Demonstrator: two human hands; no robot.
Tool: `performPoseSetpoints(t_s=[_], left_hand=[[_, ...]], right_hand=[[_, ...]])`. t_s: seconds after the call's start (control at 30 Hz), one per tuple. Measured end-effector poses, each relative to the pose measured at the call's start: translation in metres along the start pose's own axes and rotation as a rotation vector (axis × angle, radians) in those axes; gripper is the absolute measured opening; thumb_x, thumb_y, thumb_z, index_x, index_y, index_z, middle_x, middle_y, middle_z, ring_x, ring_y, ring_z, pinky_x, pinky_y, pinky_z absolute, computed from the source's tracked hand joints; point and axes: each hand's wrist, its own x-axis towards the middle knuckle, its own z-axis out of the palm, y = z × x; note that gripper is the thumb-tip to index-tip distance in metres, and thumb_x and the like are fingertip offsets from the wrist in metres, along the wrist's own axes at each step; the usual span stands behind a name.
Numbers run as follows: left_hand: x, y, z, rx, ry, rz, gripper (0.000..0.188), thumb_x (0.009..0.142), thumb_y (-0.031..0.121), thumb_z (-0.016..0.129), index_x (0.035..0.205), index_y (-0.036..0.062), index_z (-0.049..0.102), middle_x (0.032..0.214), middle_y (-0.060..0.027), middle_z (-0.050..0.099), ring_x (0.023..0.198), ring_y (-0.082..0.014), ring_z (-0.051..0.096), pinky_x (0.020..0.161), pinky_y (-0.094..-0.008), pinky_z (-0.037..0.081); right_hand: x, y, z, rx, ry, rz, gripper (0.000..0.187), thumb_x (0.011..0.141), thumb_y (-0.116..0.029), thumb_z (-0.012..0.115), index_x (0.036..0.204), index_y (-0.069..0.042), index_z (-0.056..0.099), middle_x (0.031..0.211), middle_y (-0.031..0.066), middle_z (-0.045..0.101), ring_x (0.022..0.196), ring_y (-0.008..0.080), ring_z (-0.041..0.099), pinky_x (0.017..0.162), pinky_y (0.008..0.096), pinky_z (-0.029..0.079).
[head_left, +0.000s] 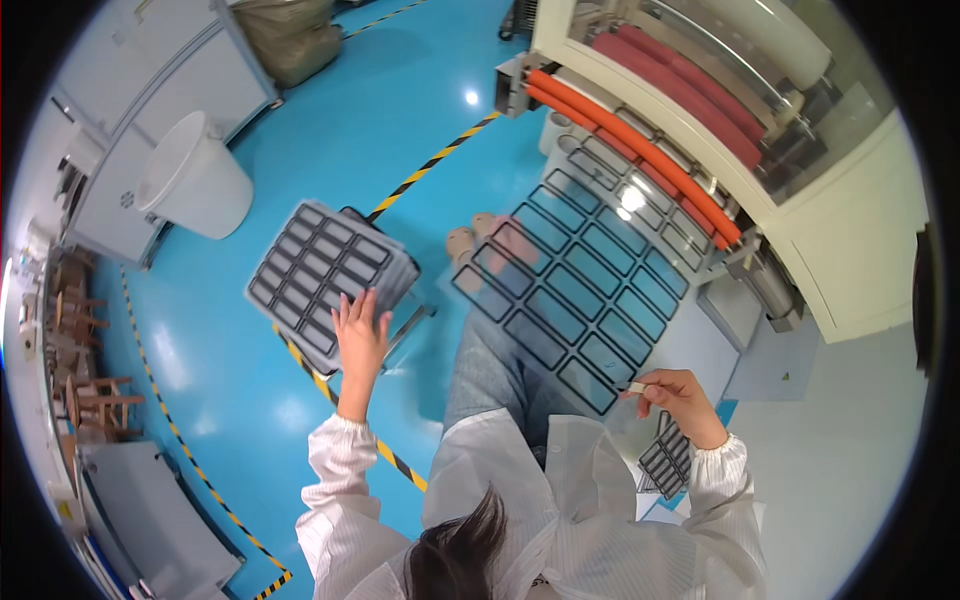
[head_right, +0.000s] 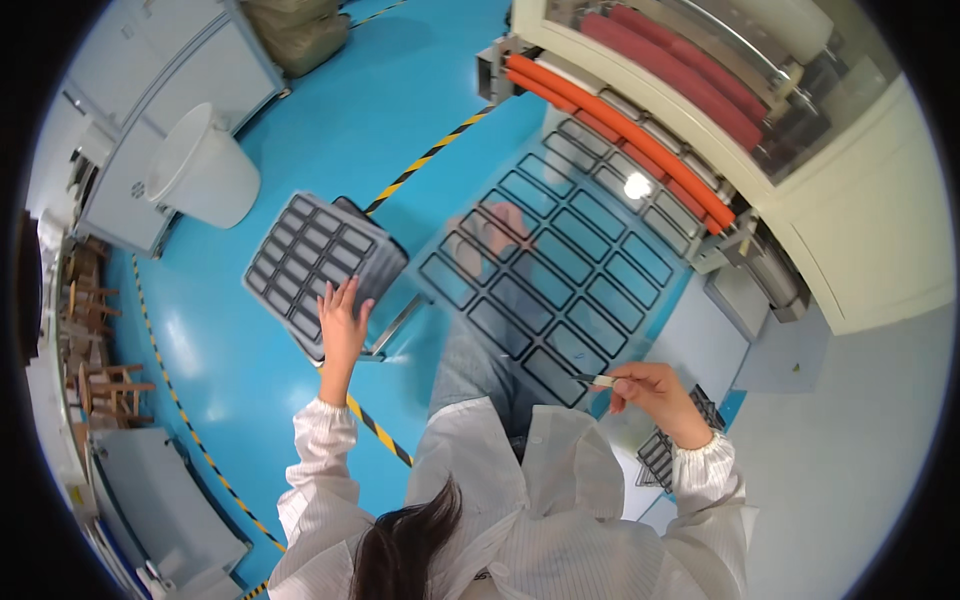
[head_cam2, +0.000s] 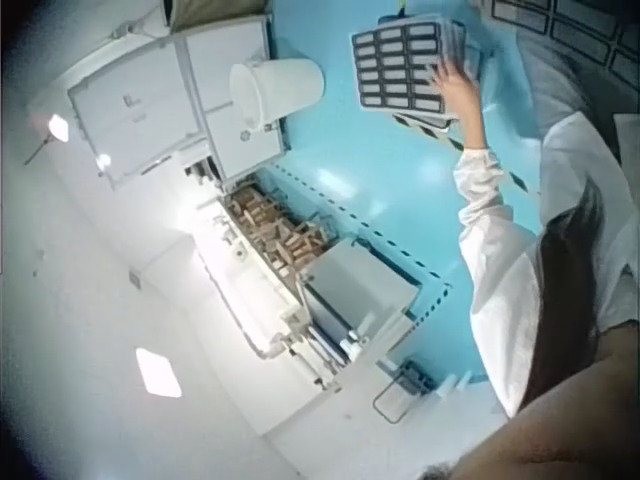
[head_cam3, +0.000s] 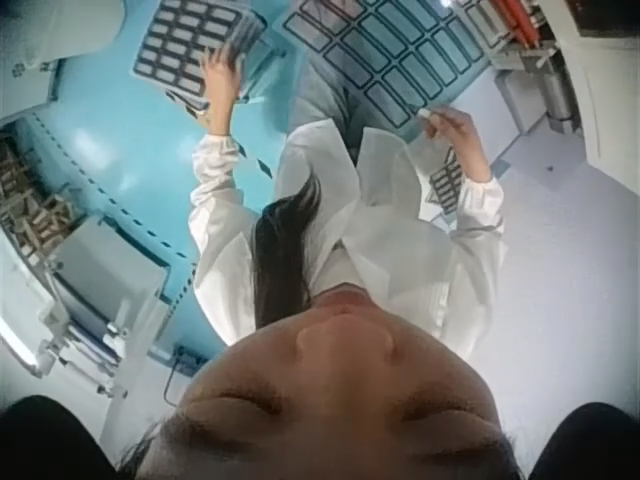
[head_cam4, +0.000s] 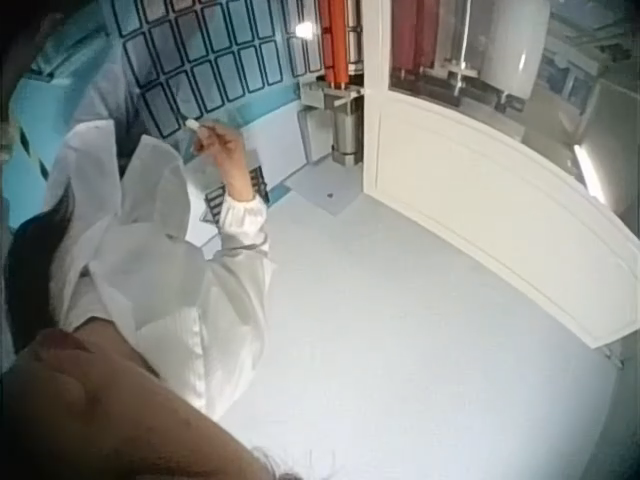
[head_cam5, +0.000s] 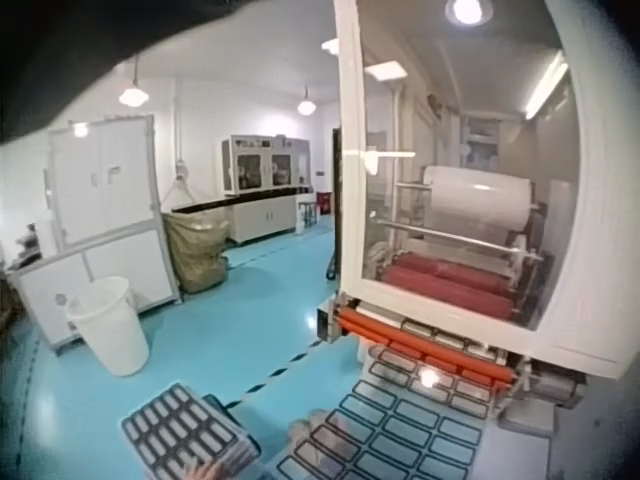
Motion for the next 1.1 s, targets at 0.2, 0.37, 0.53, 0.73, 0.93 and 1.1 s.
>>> performPoseSetpoints(t_s=[0.2,0.37,0.53,0.73,0.93,1.1], left_hand=[[-0.028,0.116,-0.025,-1.953,-0.78,-0.018,0.084,0.08,0.042,0.068,0.143,0.0037,0.027,0.142,-0.0174,0.037,0.123,-0.0341,0.046,0.1,-0.0441,0.038],[-0.032,0.164,-0.007,-2.119,-0.656,-0.343,0.088,0.079,0.048,0.064,0.145,0.0086,0.02,0.14,-0.0189,0.039,0.115,-0.0358,0.053,0.091,-0.0427,0.046],[-0.034,0.166,-0.02,-2.075,-0.609,-0.445,0.076,0.082,0.035,0.061,0.143,0.0083,0.025,0.136,-0.0203,0.044,0.105,-0.0327,0.061,0.081,-0.0378,0.053],[-0.042,0.158,-0.037,-2.039,-0.576,-0.522,0.063,0.085,0.018,0.055,0.141,0.0041,0.028,0.131,-0.0217,0.048,0.101,-0.0345,0.063,0.082,-0.0384,0.054],[-0.046,0.15,-0.047,-2.009,-0.6,-0.544,0.062,0.086,0.018,0.055,0.141,0.0035,0.029,0.129,-0.0211,0.051,0.097,-0.0338,0.064,0.08,-0.037,0.056],[-0.051,0.145,-0.052,-1.978,-0.574,-0.535,0.062,0.086,0.017,0.056,0.14,0.0028,0.03,0.125,-0.0211,0.054,0.096,-0.0337,0.065,0.08,-0.0372,0.056]], right_hand=[[0.002,-0.023,0.002,-0.065,-0.055,0.013,0.021,0.094,-0.011,0.051,0.099,0.004,0.063,0.082,0.0065,0.067,0.067,0.01,0.058,0.064,0.0237,0.048],[0.044,-0.009,-0.019,-0.472,0.518,-0.235,0.02,0.093,-0.013,0.053,0.102,0.003,0.062,0.071,0.0042,0.061,0.069,0.0078,0.056,0.063,0.0234,0.046],[0.118,-0.033,-0.007,-0.659,0.523,-0.408,0.025,0.093,-0.013,0.052,0.115,-0.003,0.059,0.072,0.0042,0.061,0.064,0.0091,0.056,0.061,0.0243,0.047],[0.191,-0.043,0.028,-0.883,0.399,-0.633,0.029,0.091,-0.008,0.052,0.119,-0.007,0.058,0.065,0.012,0.055,0.049,0.0168,0.043,0.051,0.0276,0.041],[0.217,-0.042,0.043,-0.944,0.415,-0.684,0.029,0.09,-0.01,0.054,0.118,-0.011,0.059,0.065,0.0153,0.056,0.052,0.027,0.05,0.053,0.0341,0.042],[0.22,-0.039,0.052,-0.943,0.384,-0.693,0.029,0.09,-0.01,0.054,0.118,-0.012,0.06,0.065,0.0151,0.056,0.053,0.0272,0.051,0.053,0.0343,0.043]])
